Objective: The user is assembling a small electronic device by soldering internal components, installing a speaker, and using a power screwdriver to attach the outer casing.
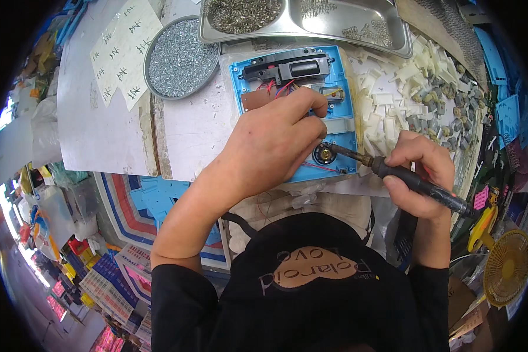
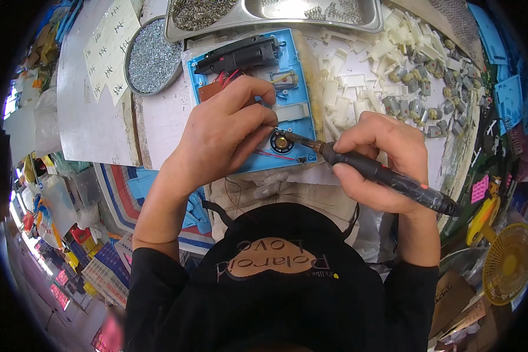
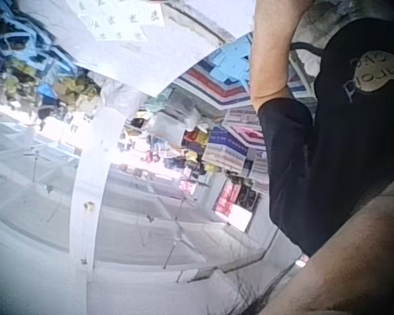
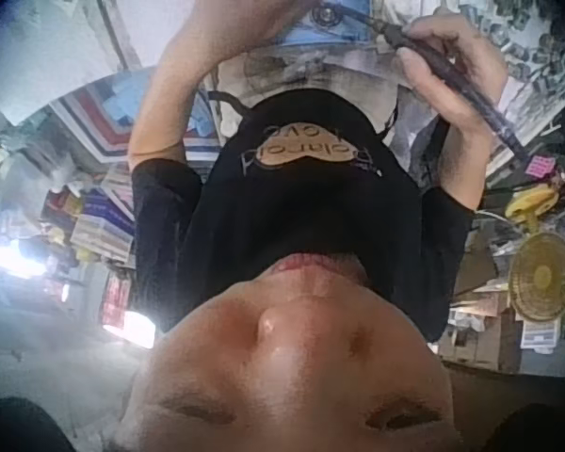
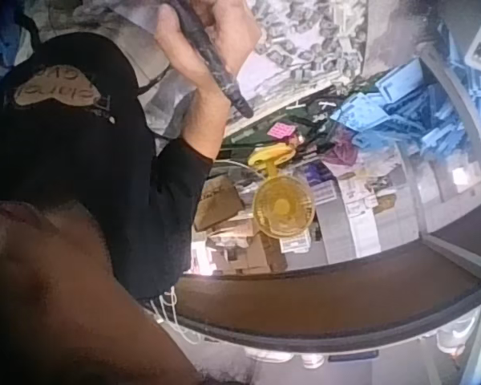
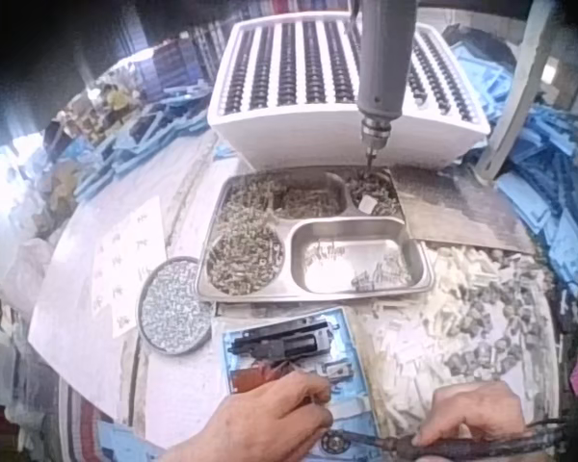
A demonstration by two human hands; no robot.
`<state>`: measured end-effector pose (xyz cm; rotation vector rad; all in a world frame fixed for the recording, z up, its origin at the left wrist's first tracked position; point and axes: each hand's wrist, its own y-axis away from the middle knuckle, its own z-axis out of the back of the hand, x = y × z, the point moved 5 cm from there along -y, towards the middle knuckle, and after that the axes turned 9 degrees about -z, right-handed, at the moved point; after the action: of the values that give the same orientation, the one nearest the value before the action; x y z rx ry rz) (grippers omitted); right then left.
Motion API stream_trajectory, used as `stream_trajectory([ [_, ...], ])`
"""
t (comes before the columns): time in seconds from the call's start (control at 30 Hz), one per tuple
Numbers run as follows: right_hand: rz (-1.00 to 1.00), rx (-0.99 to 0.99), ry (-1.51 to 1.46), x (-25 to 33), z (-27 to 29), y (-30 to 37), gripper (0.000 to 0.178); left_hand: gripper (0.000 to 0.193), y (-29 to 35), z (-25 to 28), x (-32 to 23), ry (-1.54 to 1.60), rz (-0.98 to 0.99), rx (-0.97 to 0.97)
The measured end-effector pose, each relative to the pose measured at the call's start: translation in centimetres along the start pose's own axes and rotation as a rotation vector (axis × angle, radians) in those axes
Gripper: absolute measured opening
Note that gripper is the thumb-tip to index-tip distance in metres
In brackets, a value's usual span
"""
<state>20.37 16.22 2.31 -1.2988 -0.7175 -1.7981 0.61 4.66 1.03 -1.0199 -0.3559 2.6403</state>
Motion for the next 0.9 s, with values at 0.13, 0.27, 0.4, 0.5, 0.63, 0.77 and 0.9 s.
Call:
stream_trajectory([
  [0.13, 0.007, 0.001, 0.0, 0.0, 0.0, -0.1, 0.025, 0.017, 0.0, 0.0, 0.1, -0.001, -0.004, -0.007],
  [0.27, 0.024, -0.016, -0.007, 0.0, 0.4, 0.1, 0.026, 0.017, 0.0, 0.0, 0.0, -0.002, -0.007, -0.005],
  [0.4, 0.051, -0.048, -0.017, 0.2, 1.2, 0.7, 0.027, 0.016, 0.0, 0.0, 0.0, 0.002, -0.016, -0.004],
  [0.5, 0.056, -0.054, -0.023, 0.1, 1.8, 1.0, 0.027, 0.016, 0.0, 0.0, 0.0, 0.002, -0.014, -0.007],
  [0.63, 0.062, -0.065, -0.027, 0.0, 2.0, 1.2, 0.028, 0.017, -0.1, 0.1, 0.0, 0.008, -0.019, -0.005],
  [0.77, 0.054, -0.044, -0.021, 0.3, 1.4, 0.9, 0.027, 0.01, -0.1, 0.1, 0.0, 0.015, 0.017, 0.006],
  [0.9, 0.007, -0.01, -0.014, 0.0, 0.5, 0.4, 0.026, 0.008, -0.1, 0.1, 0.0, 0.023, 0.045, 0.014],
])
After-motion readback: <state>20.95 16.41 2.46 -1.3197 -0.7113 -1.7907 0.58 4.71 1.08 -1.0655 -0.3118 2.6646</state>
